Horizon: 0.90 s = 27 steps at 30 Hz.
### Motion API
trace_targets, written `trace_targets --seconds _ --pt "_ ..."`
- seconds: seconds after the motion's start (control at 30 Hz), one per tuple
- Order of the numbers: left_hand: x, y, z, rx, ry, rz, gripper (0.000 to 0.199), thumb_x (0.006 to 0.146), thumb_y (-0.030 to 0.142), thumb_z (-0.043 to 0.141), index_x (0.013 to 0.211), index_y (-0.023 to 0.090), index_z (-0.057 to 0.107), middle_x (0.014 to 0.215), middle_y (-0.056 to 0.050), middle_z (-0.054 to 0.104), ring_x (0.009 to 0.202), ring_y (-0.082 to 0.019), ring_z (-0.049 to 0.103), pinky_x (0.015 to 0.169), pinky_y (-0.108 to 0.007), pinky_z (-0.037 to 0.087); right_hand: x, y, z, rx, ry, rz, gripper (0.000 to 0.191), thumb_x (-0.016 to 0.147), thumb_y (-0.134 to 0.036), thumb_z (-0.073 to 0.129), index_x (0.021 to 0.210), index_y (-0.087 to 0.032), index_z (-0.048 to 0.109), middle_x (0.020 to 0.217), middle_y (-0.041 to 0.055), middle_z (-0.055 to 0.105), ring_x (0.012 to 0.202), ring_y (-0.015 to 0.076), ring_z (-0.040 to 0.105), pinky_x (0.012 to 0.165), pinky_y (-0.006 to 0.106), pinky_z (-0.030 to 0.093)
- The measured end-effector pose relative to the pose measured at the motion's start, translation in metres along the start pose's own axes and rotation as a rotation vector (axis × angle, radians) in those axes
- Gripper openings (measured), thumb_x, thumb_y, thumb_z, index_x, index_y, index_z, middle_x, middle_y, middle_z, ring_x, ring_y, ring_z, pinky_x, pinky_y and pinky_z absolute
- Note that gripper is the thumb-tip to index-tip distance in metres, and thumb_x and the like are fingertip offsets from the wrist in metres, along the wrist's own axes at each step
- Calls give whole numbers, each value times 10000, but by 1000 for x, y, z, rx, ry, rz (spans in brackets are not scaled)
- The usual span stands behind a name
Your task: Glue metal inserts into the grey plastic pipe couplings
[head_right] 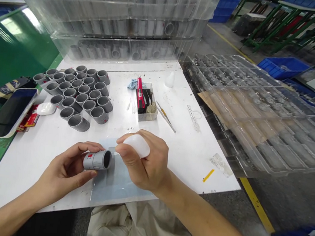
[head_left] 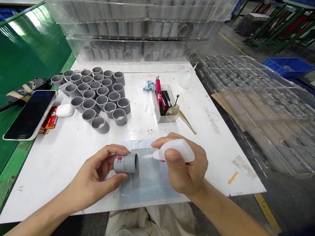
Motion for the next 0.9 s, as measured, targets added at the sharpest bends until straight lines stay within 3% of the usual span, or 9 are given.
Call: trace_targets --seconds 0.27,0.57,0.9 --pt "0 -1 -2 13 -15 -3 298 917 188 820 1182 260 705 1211 -59 666 946 -180 662 769 -246 572 -1 2 3 0 -54 15 365 1113 -419 624 876 -188 778 772 60 741 653 218 695 638 367 579" --pt "-1 0 -1 12 -13 -35 302 923 231 824 1193 255 692 1139 -60 703 906 -190 676 713 -249 550 0 0 2 -27 -48 7 365 1107 -404 616 850 -204 783 711 34 701 564 191 630 559 344 548" --pt "-1 -1 -2 -12 0 -10 297 921 184 821 1185 263 710 1139 -51 689 856 -154 655 709 -233 559 -1 1 2 6 -90 45 413 1116 -389 617 786 -174 740 628 -2 604 479 134 510 506 301 435"
Point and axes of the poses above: each hand's wrist, its own x-axis towards the middle knuckle, its own z-axis out of the palm, y = z × x, the point moved 3 cm from there along x, towards the middle knuckle
